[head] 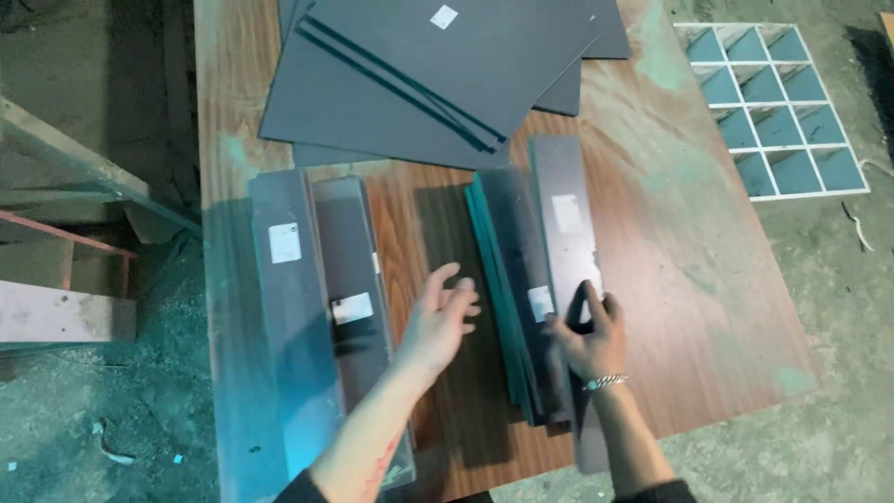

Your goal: The person is collecting various wooden panels from around the workshop and organizing them into neat stacks on a workbench.

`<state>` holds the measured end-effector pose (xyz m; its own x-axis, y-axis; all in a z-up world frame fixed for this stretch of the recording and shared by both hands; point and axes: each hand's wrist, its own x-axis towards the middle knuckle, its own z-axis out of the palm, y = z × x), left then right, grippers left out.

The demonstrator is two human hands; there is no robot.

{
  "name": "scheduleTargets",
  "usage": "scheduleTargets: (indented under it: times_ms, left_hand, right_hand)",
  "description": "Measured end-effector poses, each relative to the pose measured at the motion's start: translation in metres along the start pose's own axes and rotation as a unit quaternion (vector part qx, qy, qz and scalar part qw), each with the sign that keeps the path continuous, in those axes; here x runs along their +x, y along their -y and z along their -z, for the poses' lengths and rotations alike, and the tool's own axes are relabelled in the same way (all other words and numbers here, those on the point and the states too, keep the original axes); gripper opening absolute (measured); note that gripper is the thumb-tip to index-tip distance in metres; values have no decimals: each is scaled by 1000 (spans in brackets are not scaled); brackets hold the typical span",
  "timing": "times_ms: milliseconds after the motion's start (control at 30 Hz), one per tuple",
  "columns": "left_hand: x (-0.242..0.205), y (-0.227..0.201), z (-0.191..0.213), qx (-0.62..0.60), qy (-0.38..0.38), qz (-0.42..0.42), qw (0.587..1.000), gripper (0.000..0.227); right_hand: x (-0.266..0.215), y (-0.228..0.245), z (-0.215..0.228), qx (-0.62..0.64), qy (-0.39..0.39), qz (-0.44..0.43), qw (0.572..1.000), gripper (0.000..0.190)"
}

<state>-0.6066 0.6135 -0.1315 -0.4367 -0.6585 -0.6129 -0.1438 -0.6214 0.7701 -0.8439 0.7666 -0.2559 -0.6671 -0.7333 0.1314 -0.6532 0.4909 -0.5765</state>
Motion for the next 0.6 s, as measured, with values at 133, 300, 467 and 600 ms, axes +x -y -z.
scheduleTargets:
  times_ms: [133, 300, 467, 600]
  left_hand:
    - [-10, -7, 17, -9, -91, 4, 996, 42]
    - [-24, 0, 52, -2, -183, 14, 983, 38]
    - [-46, -9, 79, -28, -240, 15, 970, 38]
    - [-61, -17, 103, -50, -261, 14, 964, 36]
  right_hand:
    - [34, -39, 1, -57, 118, -135, 982, 90]
    - [36, -83, -37, 11, 173, -127, 977, 70]
    - [44, -64, -36, 28, 203, -150, 967, 83]
    - [46, -77, -47, 36, 179, -125, 975, 71]
